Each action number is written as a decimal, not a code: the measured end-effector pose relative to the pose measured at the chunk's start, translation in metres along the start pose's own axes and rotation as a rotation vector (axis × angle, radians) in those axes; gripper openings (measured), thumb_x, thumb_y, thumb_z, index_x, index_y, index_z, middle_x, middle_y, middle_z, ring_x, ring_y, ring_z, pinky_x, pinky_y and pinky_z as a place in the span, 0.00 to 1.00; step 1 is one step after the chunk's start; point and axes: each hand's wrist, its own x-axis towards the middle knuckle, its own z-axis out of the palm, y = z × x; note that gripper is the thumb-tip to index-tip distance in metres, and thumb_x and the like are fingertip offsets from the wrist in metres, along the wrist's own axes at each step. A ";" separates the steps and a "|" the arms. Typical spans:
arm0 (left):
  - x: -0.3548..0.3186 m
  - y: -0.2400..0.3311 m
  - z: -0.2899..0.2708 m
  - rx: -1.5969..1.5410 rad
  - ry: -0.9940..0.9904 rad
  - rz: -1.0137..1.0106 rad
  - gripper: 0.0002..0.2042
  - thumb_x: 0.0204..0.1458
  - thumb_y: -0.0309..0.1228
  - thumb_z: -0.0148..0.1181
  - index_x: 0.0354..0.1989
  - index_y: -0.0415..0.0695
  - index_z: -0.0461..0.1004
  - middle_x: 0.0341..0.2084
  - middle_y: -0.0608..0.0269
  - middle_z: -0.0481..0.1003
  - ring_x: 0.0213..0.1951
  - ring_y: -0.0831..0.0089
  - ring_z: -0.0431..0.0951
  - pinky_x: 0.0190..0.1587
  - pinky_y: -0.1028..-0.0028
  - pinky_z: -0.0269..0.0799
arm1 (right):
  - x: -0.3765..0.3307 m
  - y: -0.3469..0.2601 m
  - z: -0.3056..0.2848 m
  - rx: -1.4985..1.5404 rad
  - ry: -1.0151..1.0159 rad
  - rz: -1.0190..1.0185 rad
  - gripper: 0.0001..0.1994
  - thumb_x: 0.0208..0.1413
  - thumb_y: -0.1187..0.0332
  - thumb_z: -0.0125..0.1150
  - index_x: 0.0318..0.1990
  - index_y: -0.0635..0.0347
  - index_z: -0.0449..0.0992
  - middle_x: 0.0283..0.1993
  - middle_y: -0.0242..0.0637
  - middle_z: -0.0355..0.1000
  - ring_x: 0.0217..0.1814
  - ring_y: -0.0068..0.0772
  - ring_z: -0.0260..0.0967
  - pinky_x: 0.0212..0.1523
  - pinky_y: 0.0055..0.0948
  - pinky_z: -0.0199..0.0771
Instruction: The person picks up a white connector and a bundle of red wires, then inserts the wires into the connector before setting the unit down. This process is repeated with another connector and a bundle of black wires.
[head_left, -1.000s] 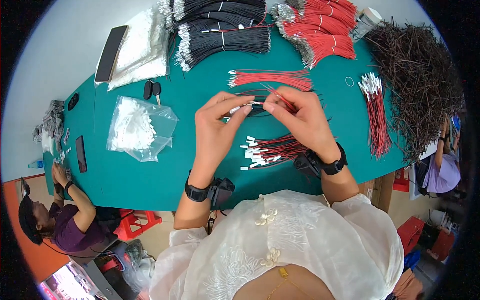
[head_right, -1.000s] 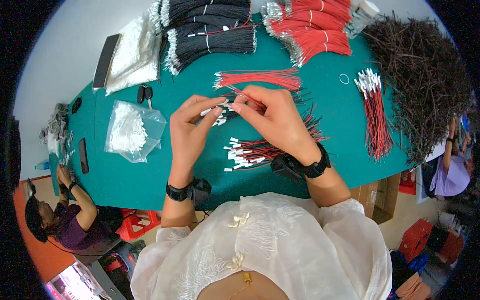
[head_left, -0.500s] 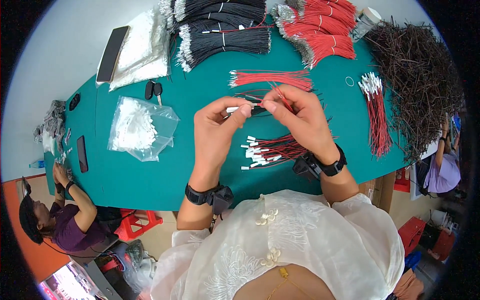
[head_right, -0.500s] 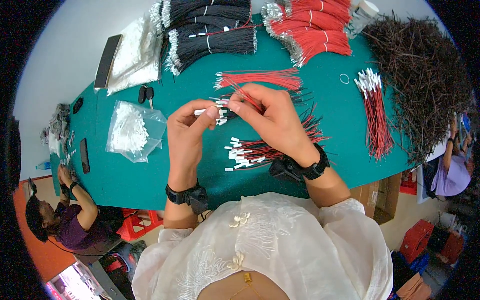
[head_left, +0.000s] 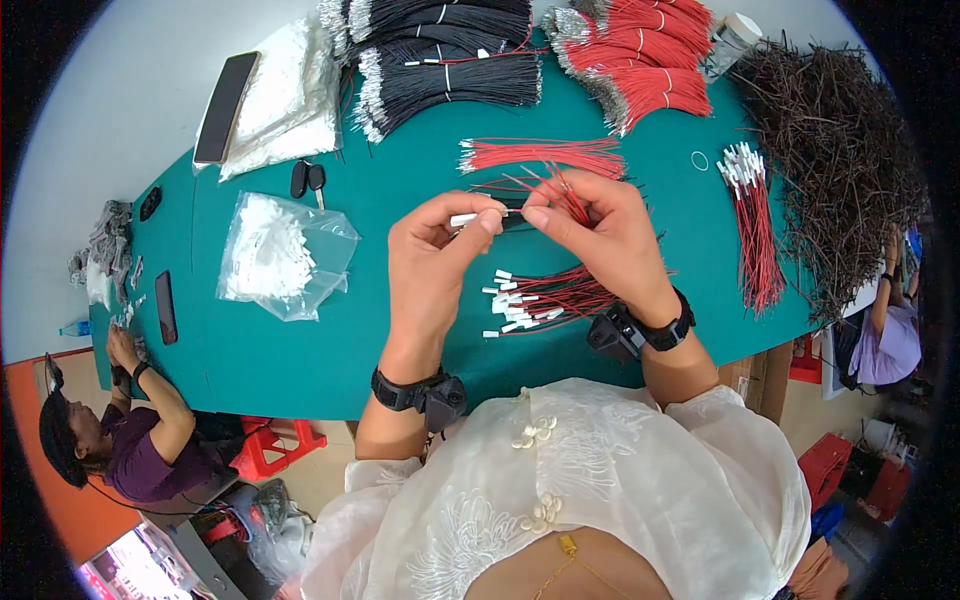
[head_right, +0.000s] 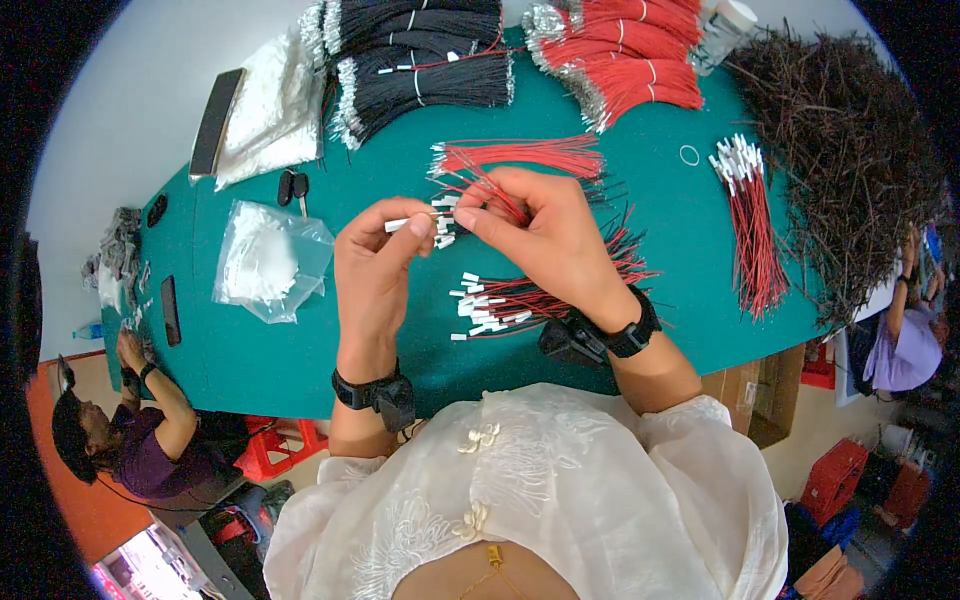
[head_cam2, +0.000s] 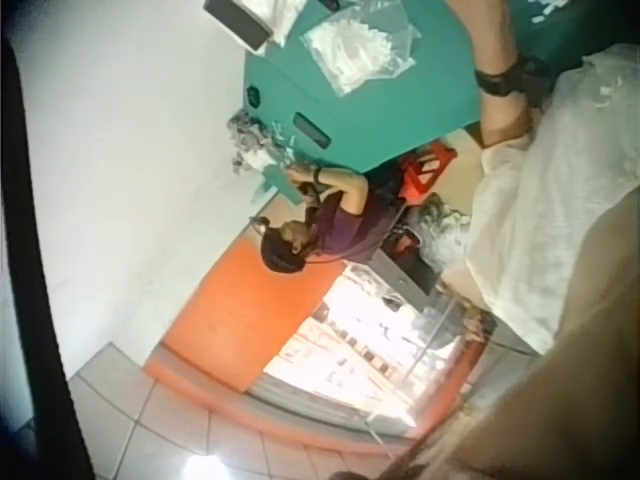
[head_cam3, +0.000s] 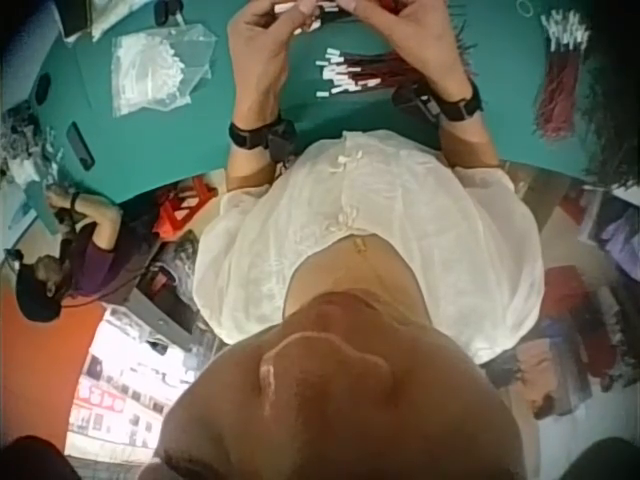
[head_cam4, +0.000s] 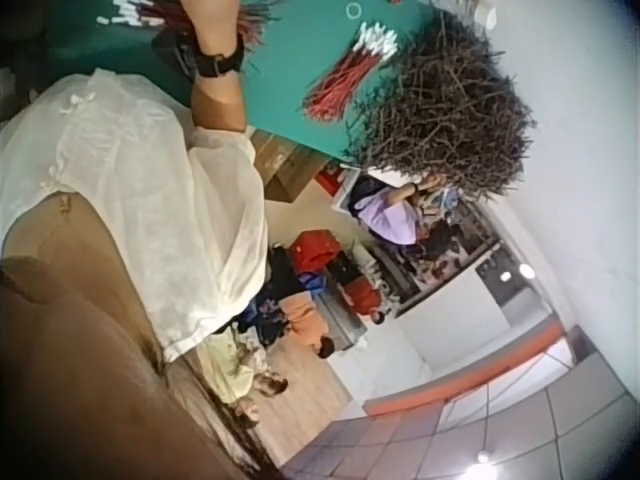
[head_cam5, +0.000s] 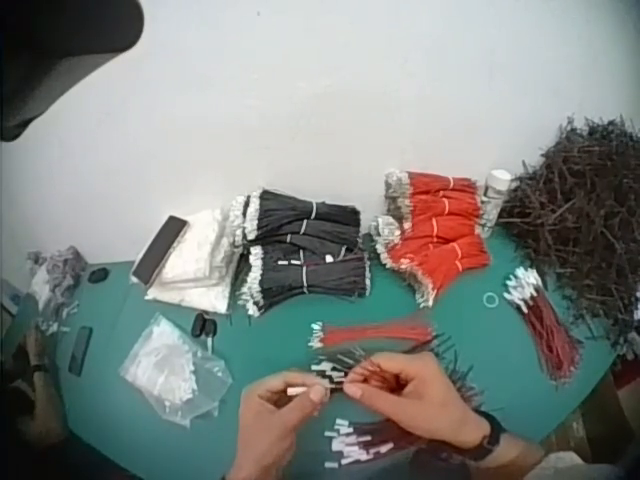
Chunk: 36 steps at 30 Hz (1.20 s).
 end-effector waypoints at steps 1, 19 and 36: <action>0.000 0.000 0.000 -0.004 0.001 0.002 0.04 0.54 0.23 0.63 0.36 0.36 0.80 0.31 0.63 0.79 0.30 0.81 0.75 0.32 0.81 0.69 | 0.000 0.002 0.001 0.000 0.008 -0.011 0.05 0.55 0.73 0.67 0.35 0.64 0.78 0.24 0.18 0.65 0.25 0.07 0.51 0.24 0.16 0.48; -0.001 0.000 0.000 -0.066 0.042 0.013 0.05 0.54 0.22 0.63 0.38 0.37 0.80 0.29 0.63 0.79 0.29 0.81 0.75 0.32 0.81 0.69 | -0.001 -0.003 0.000 0.075 0.013 0.026 0.03 0.53 0.78 0.67 0.34 0.66 0.79 0.26 0.21 0.68 0.26 0.08 0.57 0.26 0.15 0.55; -0.002 0.004 -0.001 -0.316 -0.159 -0.139 0.19 0.67 0.39 0.47 0.49 0.33 0.76 0.35 0.60 0.75 0.36 0.77 0.71 0.41 0.75 0.69 | 0.000 -0.009 -0.002 -0.251 0.074 -0.197 0.05 0.53 0.79 0.66 0.36 0.70 0.77 0.32 0.31 0.75 0.27 0.11 0.63 0.26 0.13 0.60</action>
